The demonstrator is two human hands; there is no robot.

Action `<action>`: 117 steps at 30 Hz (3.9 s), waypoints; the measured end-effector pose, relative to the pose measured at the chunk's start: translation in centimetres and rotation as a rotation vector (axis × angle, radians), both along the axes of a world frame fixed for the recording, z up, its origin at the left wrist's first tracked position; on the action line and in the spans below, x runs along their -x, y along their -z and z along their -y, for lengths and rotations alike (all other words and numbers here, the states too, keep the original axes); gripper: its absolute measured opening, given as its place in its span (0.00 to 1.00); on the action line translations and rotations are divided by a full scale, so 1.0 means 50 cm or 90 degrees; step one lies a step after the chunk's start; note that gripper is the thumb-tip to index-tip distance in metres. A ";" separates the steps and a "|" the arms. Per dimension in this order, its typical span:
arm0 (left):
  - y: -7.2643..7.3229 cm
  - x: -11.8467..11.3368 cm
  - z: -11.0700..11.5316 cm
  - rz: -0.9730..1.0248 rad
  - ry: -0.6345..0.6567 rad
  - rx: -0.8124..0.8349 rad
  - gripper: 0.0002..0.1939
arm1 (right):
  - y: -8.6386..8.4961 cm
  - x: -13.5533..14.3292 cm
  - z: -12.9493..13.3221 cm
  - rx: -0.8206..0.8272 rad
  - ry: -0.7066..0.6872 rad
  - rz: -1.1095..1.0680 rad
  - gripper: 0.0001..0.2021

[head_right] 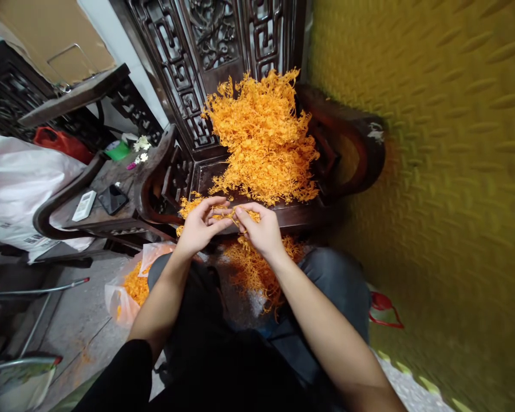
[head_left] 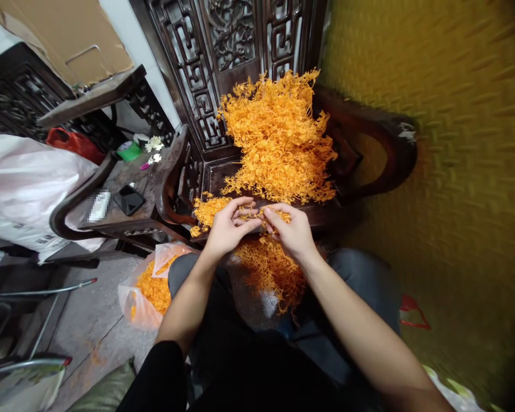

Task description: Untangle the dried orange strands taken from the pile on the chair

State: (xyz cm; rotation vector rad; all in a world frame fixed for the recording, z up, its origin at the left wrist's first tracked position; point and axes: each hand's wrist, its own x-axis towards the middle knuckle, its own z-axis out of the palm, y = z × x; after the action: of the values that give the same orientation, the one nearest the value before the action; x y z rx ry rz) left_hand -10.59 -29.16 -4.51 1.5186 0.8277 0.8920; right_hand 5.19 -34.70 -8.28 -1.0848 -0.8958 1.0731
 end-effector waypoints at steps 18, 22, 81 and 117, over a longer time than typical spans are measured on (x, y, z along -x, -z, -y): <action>-0.018 0.041 -0.028 0.173 -0.048 0.244 0.18 | -0.043 -0.097 0.021 0.003 -0.048 -0.077 0.15; -0.025 0.037 -0.025 0.186 -0.048 0.288 0.18 | -0.042 -0.071 0.027 -0.031 -0.118 0.183 0.20; -0.016 0.030 0.005 -0.359 -0.044 -0.464 0.05 | -0.045 -0.137 0.005 -0.095 0.187 -0.124 0.12; 0.000 -0.001 0.026 -0.231 -0.031 -0.323 0.06 | -0.039 -0.053 0.025 -0.123 0.024 0.307 0.11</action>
State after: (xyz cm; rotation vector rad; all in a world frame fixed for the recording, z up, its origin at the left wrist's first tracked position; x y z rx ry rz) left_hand -10.54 -30.45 -4.52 2.1563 0.9435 0.9177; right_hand 7.83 -35.94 -6.32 -1.2127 -1.3260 0.6820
